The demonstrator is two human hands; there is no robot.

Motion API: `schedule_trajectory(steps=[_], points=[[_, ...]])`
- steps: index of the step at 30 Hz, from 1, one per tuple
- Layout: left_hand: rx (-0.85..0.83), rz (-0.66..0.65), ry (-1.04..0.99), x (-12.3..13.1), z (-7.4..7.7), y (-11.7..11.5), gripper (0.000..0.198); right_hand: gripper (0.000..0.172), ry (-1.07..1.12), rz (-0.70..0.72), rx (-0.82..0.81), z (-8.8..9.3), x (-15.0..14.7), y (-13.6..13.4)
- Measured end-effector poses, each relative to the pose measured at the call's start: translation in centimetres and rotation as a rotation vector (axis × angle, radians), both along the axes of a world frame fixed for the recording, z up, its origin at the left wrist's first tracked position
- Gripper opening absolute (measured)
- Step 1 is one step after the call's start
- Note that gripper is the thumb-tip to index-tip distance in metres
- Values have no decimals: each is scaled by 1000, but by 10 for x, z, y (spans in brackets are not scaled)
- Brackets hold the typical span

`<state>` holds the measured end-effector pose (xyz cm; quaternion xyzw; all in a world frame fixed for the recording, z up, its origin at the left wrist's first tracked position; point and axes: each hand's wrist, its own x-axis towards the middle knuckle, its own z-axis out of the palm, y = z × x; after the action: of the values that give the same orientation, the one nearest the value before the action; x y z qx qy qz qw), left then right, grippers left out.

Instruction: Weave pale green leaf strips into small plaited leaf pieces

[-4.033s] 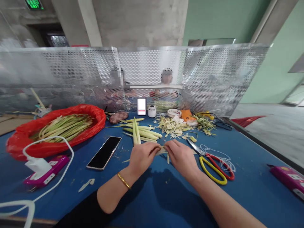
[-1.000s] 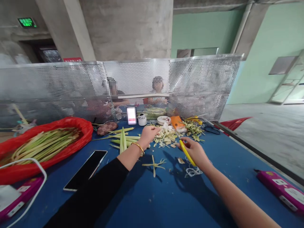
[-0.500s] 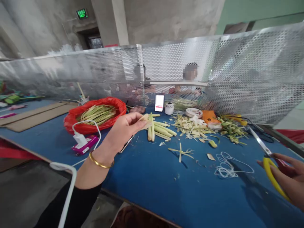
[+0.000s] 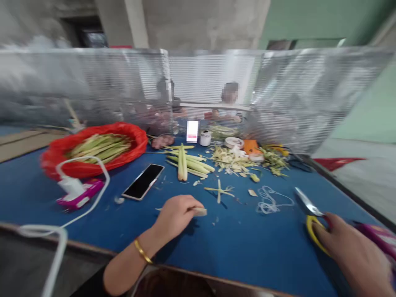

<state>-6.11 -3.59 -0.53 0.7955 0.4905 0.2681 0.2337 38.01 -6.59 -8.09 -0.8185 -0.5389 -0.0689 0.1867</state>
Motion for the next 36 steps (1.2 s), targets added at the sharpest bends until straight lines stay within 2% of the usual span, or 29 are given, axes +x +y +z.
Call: schedule_trajectory(steps=[2,4,7,9,11,14,18,21,27,28,30,32,33,34,36], points=[[-9,25,35,-5,3,9,30,35,-146,-63,-110,20,-22,-3],[-14,44,72,-10,3,18,31,32,-249,-36,-152,33,-38,-1],[-55,48,111,-12,0,25,27,28,-261,-1,-114,44,-51,3],[-87,49,109,-11,-3,27,29,30,-201,71,-58,49,-55,7],[-100,70,55,-9,-3,27,30,30,2,245,31,54,-60,15],[-109,119,-40,-2,4,25,25,21,157,423,-9,60,-69,31],[-146,81,-15,15,17,19,19,12,301,507,-69,58,-82,50],[-149,13,-12,35,21,16,16,3,412,529,-48,52,-86,56],[-183,-125,-73,100,14,23,19,21,715,462,56,47,-79,55],[-219,-114,-120,112,11,26,26,23,768,452,66,47,-78,55],[-394,-83,-290,138,5,32,41,27,865,443,80,48,-78,53],[-622,35,-473,161,1,37,51,30,945,448,83,49,-80,52],[-666,57,-497,171,-1,40,54,31,978,452,84,50,-81,52],[-693,69,-511,180,-3,43,53,32,1006,457,85,51,-83,51],[-747,89,-538,192,-5,47,39,32,1054,460,91,52,-85,50]])
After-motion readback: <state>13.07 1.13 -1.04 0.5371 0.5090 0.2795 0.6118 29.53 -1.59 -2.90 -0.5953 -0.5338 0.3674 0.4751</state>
